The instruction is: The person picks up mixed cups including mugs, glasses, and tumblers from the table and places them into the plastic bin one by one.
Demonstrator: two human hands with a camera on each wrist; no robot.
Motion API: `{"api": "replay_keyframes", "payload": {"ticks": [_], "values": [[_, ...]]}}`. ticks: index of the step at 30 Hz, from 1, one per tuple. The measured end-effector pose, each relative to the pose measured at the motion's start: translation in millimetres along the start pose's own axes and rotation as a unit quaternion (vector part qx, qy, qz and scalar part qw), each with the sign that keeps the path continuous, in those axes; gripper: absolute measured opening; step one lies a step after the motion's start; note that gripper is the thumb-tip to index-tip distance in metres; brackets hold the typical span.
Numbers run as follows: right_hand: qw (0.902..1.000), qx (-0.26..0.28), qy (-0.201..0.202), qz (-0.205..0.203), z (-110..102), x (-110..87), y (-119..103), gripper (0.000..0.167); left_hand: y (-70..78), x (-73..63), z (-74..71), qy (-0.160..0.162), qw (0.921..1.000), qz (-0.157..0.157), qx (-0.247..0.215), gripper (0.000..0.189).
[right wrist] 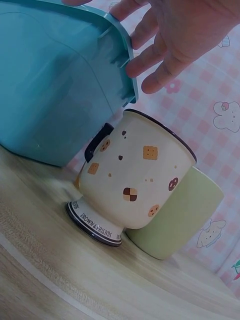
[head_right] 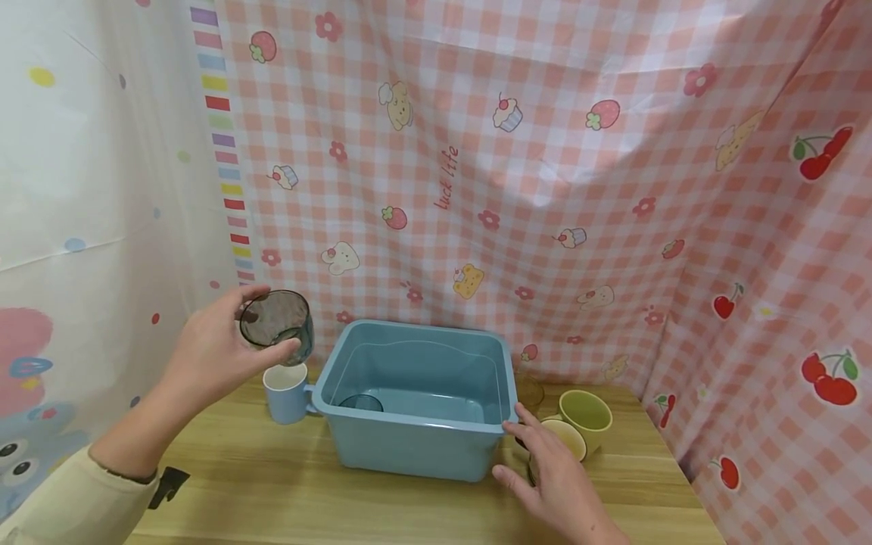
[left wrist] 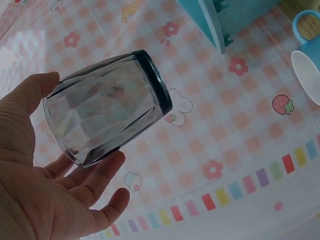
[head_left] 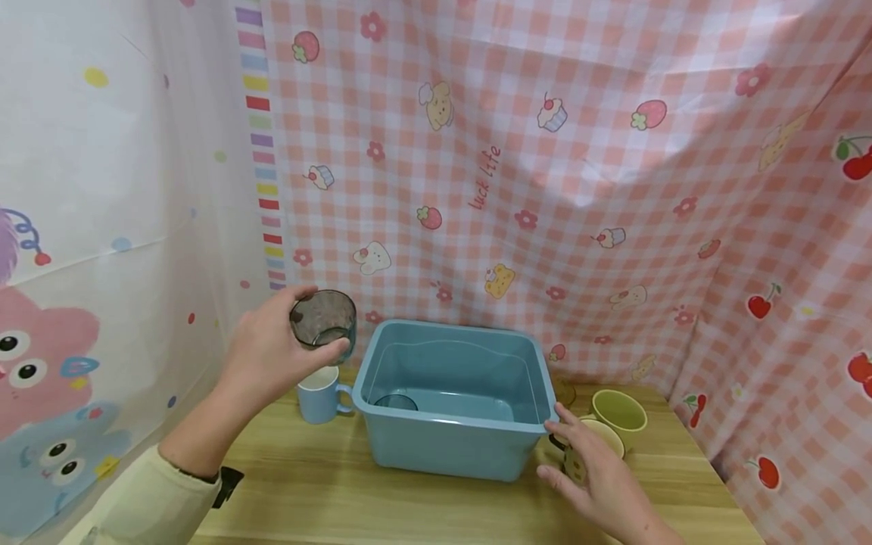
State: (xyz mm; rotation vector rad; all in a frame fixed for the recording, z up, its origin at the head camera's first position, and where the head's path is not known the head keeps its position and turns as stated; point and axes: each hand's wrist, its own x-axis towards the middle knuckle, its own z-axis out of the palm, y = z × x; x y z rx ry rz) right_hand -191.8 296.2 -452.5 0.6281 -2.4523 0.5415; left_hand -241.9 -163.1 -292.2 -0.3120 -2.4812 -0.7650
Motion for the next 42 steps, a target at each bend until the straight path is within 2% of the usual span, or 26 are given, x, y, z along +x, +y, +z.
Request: {"api": "replay_keyframes", "payload": {"ticks": [11,23,32,42], "values": [[1.0,0.001,0.002,-0.003,-2,0.8,0,0.064,11.4,14.1,7.1,0.002,0.9997,0.021,-0.012,0.084],[1.0,0.006,0.0,-0.003,-2,1.2,1,0.064,16.9,26.5,18.9,-0.01,0.9995,0.017,-0.026,0.081],[1.0,0.007,-0.002,-0.001,1,-0.2,3,0.065,21.9,34.9,37.5,-0.032,0.9989,0.019,-0.028,0.081],[0.9997,0.011,0.014,-0.016,2,-1.3,3,0.067,28.3,43.3,59.4,-0.064,0.9976,0.013,-0.022,0.085]]}}
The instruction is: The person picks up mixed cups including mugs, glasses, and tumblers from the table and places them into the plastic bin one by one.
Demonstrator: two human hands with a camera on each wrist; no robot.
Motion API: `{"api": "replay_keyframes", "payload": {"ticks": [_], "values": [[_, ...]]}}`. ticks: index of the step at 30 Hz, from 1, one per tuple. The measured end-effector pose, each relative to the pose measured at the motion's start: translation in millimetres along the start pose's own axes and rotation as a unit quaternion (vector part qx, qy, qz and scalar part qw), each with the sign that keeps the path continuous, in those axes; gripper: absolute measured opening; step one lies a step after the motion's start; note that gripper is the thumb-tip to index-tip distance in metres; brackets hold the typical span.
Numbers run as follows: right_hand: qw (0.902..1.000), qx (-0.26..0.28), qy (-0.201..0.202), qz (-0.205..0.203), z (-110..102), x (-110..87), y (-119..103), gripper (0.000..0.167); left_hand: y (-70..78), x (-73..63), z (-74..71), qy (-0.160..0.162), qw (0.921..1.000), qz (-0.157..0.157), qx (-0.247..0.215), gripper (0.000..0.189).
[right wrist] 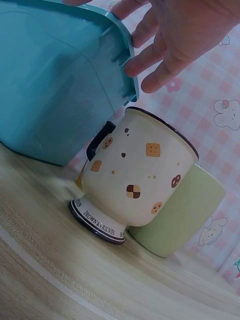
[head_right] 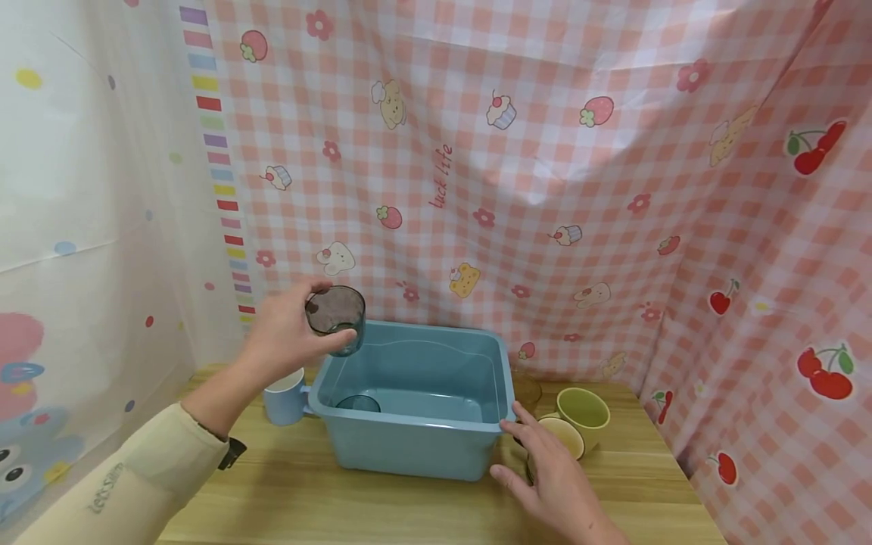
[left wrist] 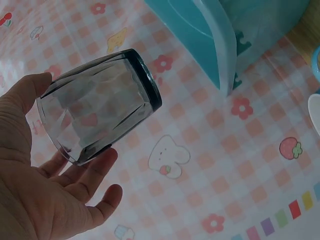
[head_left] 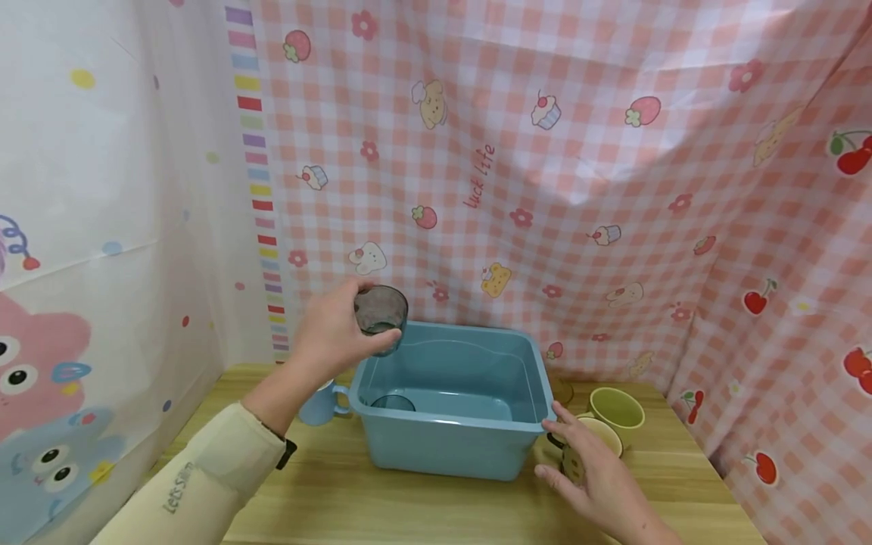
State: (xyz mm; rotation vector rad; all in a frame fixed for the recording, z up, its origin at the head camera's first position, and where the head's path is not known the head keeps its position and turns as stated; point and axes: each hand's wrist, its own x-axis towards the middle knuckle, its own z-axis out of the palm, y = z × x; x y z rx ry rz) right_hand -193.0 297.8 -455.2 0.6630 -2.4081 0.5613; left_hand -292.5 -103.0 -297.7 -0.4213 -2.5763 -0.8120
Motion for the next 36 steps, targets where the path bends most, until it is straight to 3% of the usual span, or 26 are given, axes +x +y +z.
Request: {"api": "replay_keyframes", "payload": {"ticks": [8,17,23,29,36], "values": [[0.9999,-0.004,-0.009,0.009,1,-1.1,0,0.067,0.4,4.6,14.2,-0.024,0.9997,-0.005,0.007,0.086],[0.999,0.036,-0.02,0.019,1,-2.9,0,0.065,-1.3,5.1,28.5,-0.039,0.9992,0.0,0.012,0.082],[0.9998,0.005,-0.011,0.012,2,-2.7,0,0.067,1.0,4.3,36.9,-0.05,0.9986,0.006,0.012,0.08],[0.9992,0.032,-0.014,0.016,2,-2.9,0,0.066,-1.7,5.0,45.8,-0.065,0.9978,-0.006,0.005,0.081],[0.9997,0.008,-0.014,0.016,1,-1.8,0,0.067,-8.1,8.9,55.5,-0.073,0.997,-0.016,0.022,0.08]]}}
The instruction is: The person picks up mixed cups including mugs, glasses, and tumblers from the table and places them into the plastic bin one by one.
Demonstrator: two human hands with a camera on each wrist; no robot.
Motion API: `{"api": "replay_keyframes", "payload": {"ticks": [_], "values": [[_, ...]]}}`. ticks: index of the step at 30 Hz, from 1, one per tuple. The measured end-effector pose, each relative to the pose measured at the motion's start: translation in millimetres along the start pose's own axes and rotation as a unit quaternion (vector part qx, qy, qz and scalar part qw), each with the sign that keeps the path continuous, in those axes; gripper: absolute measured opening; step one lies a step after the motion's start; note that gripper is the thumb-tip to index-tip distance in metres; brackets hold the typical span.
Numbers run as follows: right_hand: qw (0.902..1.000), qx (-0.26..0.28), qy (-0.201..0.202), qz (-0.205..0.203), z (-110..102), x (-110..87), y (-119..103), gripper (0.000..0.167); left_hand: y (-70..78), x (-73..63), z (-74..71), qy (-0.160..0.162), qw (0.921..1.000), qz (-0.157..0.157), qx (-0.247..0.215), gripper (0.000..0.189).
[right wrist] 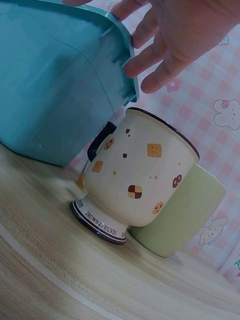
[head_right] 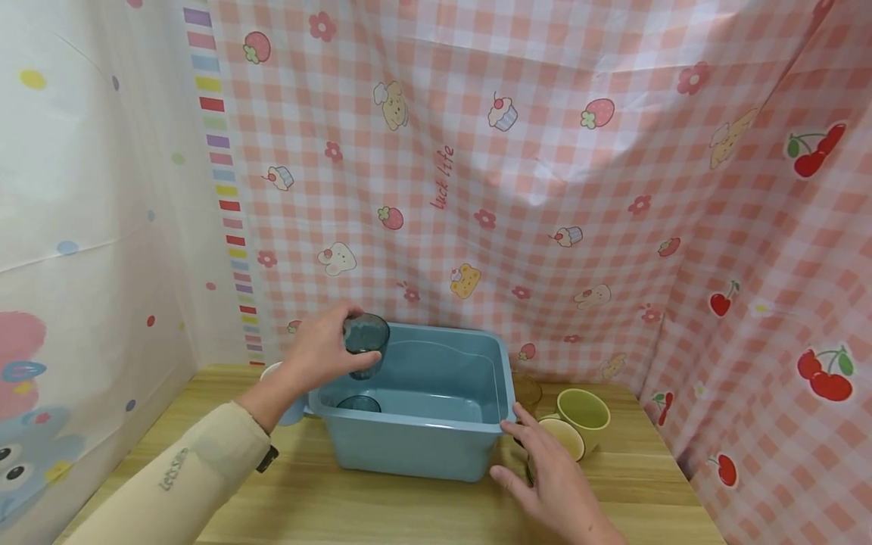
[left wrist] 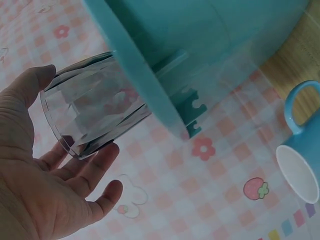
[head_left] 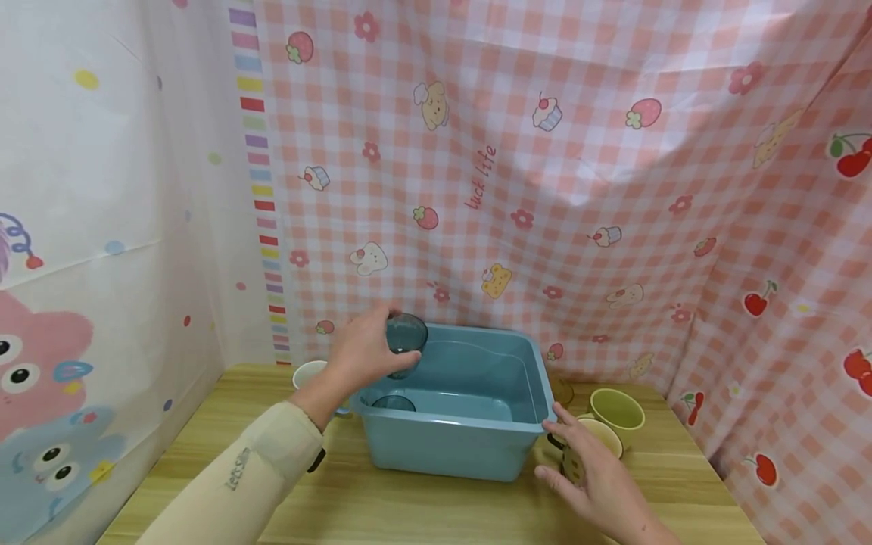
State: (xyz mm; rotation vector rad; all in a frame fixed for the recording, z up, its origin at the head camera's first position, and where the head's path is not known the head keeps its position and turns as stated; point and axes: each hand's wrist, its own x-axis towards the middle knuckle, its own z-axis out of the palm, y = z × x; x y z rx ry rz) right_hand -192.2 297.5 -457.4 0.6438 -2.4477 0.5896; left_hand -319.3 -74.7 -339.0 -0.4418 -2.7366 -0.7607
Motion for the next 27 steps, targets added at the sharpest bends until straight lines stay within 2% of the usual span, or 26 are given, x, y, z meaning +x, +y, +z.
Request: {"api": "replay_keyframes", "payload": {"ticks": [5,13,23,27], "values": [[1.0,0.009,-0.003,0.002,0,-0.1,0,0.067,-2.6,4.8,7.1,-0.013,0.9999,-0.01,0.007,0.081],[1.0,0.006,0.002,-0.001,0,-0.3,1,0.067,-6.0,9.1,17.4,-0.025,0.9995,-0.007,0.019,0.08],[0.9998,-0.018,-0.003,0.006,0,-1.3,2,0.067,-8.9,12.1,24.2,-0.04,0.9987,-0.011,0.031,0.077],[0.9999,-0.012,-0.005,0.006,0,-1.4,2,0.067,-9.7,13.5,25.5,-0.048,0.9982,-0.018,0.033,0.077]]}}
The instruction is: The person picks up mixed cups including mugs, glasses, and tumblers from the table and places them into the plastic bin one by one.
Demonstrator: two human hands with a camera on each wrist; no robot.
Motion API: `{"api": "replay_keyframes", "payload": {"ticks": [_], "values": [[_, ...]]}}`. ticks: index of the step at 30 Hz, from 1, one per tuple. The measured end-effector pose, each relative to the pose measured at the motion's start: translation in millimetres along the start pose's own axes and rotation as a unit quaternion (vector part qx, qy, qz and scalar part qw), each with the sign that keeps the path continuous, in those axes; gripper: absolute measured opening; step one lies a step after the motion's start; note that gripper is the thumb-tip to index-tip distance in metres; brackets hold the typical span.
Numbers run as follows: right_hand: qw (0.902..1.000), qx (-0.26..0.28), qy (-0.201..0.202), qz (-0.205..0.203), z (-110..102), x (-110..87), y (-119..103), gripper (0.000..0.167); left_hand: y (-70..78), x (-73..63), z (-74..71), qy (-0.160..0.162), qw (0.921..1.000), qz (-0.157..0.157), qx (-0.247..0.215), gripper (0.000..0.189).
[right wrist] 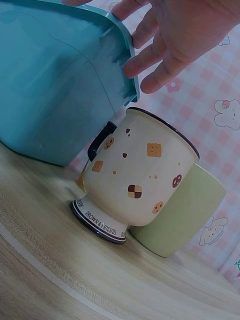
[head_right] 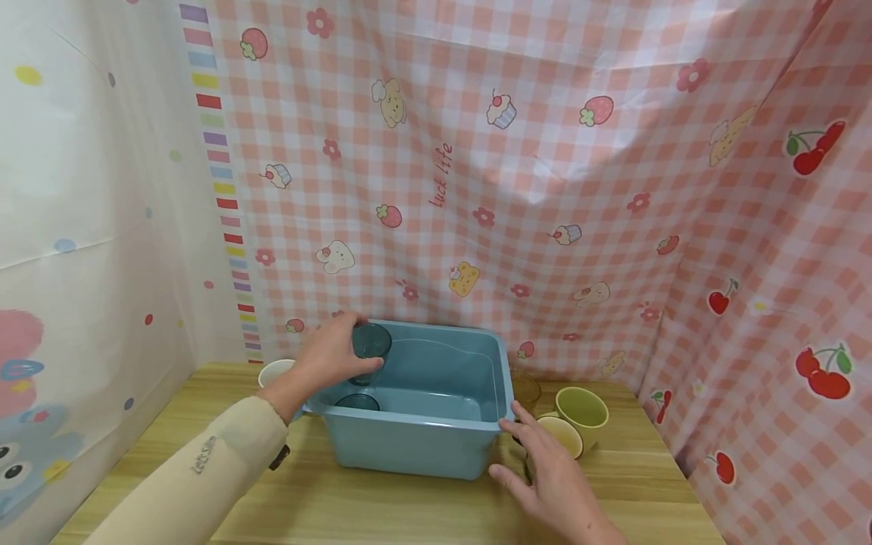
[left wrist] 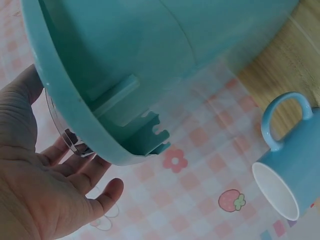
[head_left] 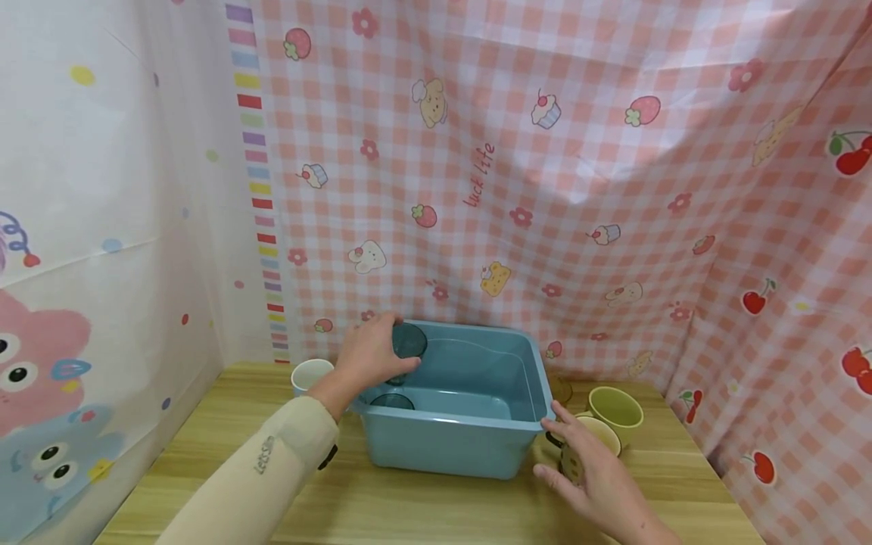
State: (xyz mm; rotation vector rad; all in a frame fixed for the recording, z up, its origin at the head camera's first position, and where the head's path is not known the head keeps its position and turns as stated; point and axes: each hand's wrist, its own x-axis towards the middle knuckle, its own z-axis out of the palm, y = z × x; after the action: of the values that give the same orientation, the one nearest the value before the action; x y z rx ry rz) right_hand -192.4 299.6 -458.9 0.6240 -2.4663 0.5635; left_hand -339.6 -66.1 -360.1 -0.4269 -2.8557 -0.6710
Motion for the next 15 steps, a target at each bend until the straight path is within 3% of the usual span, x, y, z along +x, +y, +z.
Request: {"api": "replay_keyframes", "payload": {"ticks": [9,15], "values": [[0.9999,-0.008,-0.004,0.007,0,0.4,-1,0.067,-3.8,7.8,6.4,-0.004,0.9998,-0.003,0.017,0.076],[0.9997,0.023,-0.009,0.01,-1,0.3,-2,0.066,-9.2,11.2,10.1,-0.005,0.9997,-0.006,0.022,0.076]]}}
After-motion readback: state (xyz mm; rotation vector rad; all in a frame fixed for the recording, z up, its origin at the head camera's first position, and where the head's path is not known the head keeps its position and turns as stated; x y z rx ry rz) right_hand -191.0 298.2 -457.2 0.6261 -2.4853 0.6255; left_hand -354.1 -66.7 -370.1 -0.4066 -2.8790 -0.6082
